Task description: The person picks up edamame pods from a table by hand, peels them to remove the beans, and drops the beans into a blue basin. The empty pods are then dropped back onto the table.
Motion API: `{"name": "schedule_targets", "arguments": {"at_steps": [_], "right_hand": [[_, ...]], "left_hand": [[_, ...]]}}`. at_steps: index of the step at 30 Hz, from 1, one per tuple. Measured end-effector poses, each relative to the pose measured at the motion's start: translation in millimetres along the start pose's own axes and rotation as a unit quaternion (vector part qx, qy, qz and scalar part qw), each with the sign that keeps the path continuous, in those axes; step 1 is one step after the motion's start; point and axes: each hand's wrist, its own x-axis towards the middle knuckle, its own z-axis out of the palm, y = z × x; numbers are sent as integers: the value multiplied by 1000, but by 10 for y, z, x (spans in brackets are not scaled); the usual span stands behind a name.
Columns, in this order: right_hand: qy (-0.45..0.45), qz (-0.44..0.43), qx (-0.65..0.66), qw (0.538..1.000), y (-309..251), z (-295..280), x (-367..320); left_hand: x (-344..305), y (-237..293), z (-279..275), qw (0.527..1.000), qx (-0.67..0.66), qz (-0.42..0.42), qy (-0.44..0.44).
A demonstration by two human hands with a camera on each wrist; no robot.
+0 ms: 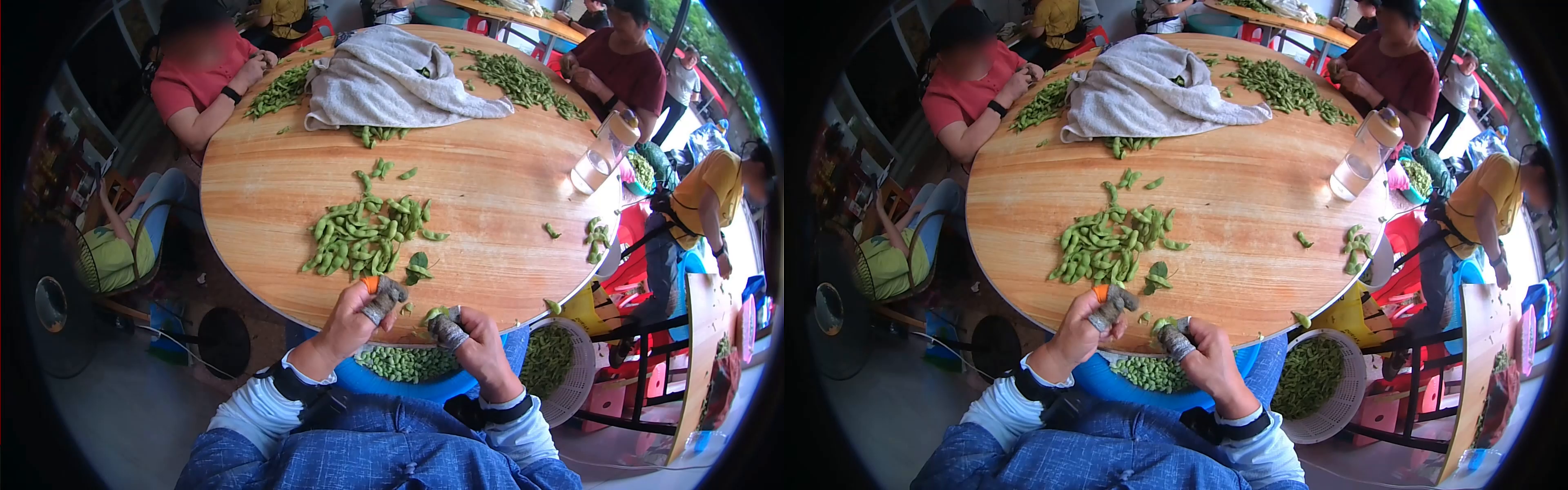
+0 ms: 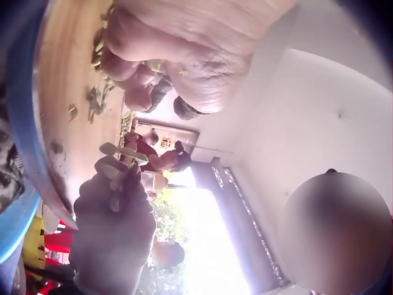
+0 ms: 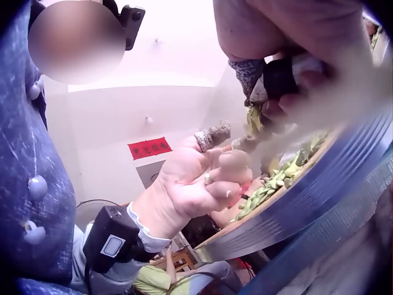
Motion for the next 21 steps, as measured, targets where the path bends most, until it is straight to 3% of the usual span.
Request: {"name": "schedule_targets", "arguments": {"at_steps": [5,7,11,14,17,18,21], "right_hand": [[-4,-44,-75,996,5,-5,15],[-18,-66,-130,989,-47,10,9],[-24,-77,-115,990,-20,3,8],[-46,-48,-94,993,-31,-35,18],[37,-125,-58,990,-67,48,5],[40,-81,-47,995,-126,40,-10],[31,-57,-16,998,-20,-22,36]], "left_hand": [[49,156,76,994,78,75,-16],[79,107,75,991,117,24,-61],[119,11,66,988,116,-38,-98],[94,-37,75,993,65,-51,-89],[113,11,103,991,-44,-92,-83],[120,6,46,988,-75,-105,-86],[84,42,25,979,-149,-126,-58]]}}
